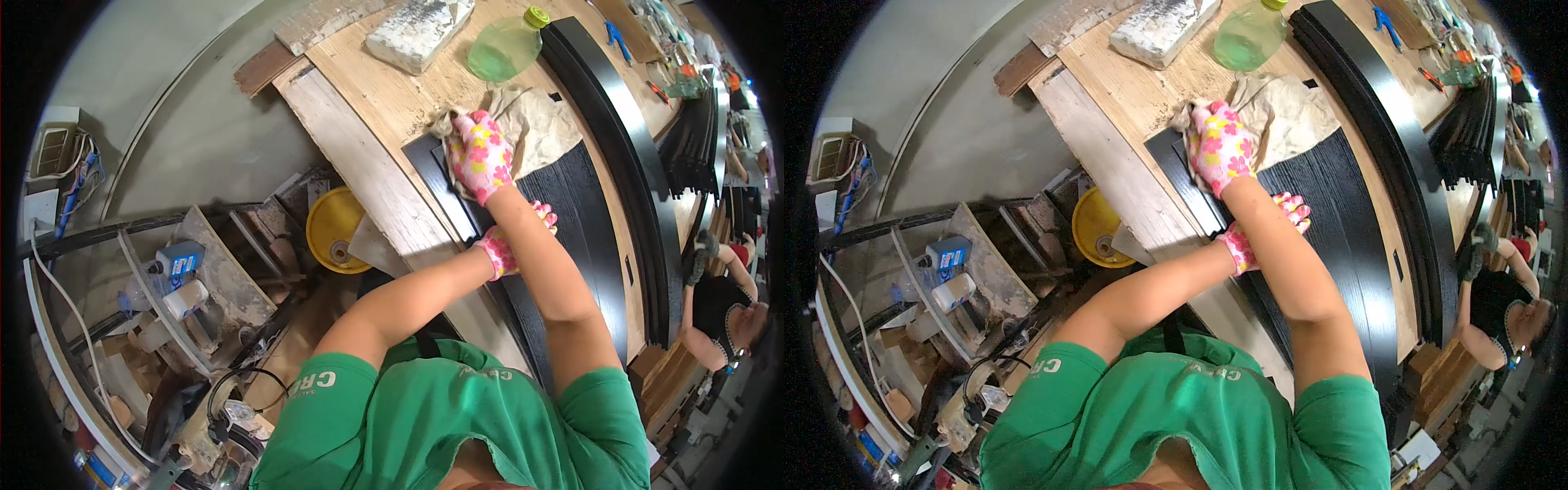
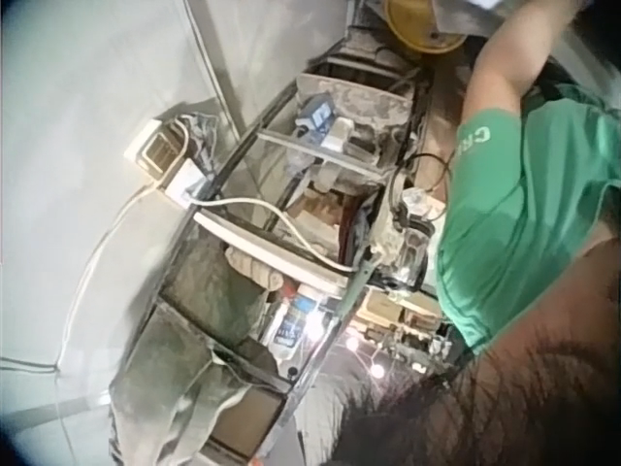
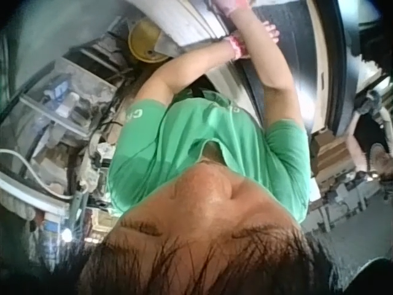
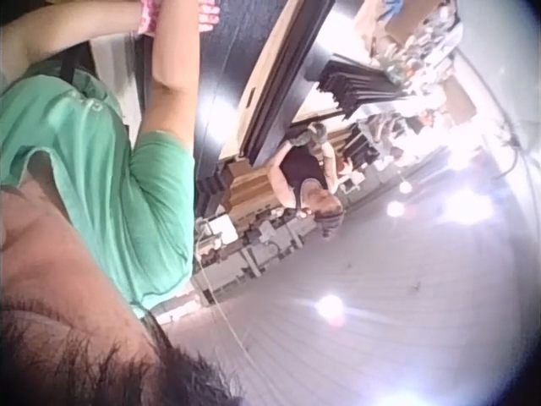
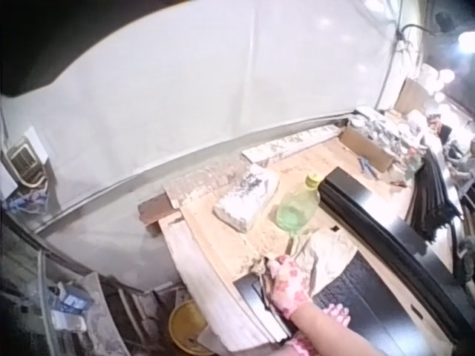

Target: The person cleans black panels on a workbench by pouring liquid from a bottle and wiping the surfaces with a cloth.

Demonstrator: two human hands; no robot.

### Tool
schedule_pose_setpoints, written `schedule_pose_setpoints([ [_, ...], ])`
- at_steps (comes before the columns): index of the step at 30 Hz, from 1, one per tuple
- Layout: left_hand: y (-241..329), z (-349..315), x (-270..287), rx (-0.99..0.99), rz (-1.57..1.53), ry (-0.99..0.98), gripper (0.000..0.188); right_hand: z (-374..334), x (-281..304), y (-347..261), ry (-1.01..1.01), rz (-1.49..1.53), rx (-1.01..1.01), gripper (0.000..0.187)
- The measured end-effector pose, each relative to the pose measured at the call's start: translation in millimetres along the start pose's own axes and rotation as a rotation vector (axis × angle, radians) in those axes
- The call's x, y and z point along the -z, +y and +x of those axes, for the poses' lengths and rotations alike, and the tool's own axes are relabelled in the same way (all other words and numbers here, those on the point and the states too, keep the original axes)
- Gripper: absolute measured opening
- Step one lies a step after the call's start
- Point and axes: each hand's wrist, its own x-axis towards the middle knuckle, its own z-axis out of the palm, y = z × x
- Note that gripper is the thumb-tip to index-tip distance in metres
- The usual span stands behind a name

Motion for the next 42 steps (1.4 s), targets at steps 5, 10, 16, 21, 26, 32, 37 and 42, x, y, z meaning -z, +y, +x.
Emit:
schedule_pose_setpoints([
  [5,8.8,3.7,9.4,0.026,0.025,-0.002,0.051,-2.5,6.4,-11.5,-0.078,0.07,0.105,0.02],
  [10,0.9,3.9,9.8,0.027,0.068,-0.029,0.051,-22.0,-2.1,-12.6,-0.008,0.071,0.206,0.01],
  [16,1.6,6.6,9.6,-0.028,0.001,0.192,0.049,4.5,7.5,26.1,0.081,-0.011,0.016,0.021],
  [21,11.5,19.4,61.6,0.144,-0.131,-0.198,0.042,-59.6,51.3,119.8,0.117,-0.04,-0.015,0.028],
  [26,5.0,8.2,40.2,0.035,-0.007,0.032,0.04,-144.1,103.5,171.2,-0.028,-0.064,-0.121,0.03],
  [32,11.7,19.6,46.8,0.133,-0.085,-0.093,0.033,-109.2,87.1,144.1,-0.066,-0.019,0.194,0.029],
  [37,16.5,13.5,42.5,0.207,0.01,-0.011,0.035,-15.0,55.7,86.1,-0.179,0.134,0.271,0.023],
  [42,12.3,11.4,39.3,0.126,0.069,0.061,0.037,7.6,27.6,73.7,-0.113,0.153,0.247,0.018],
])
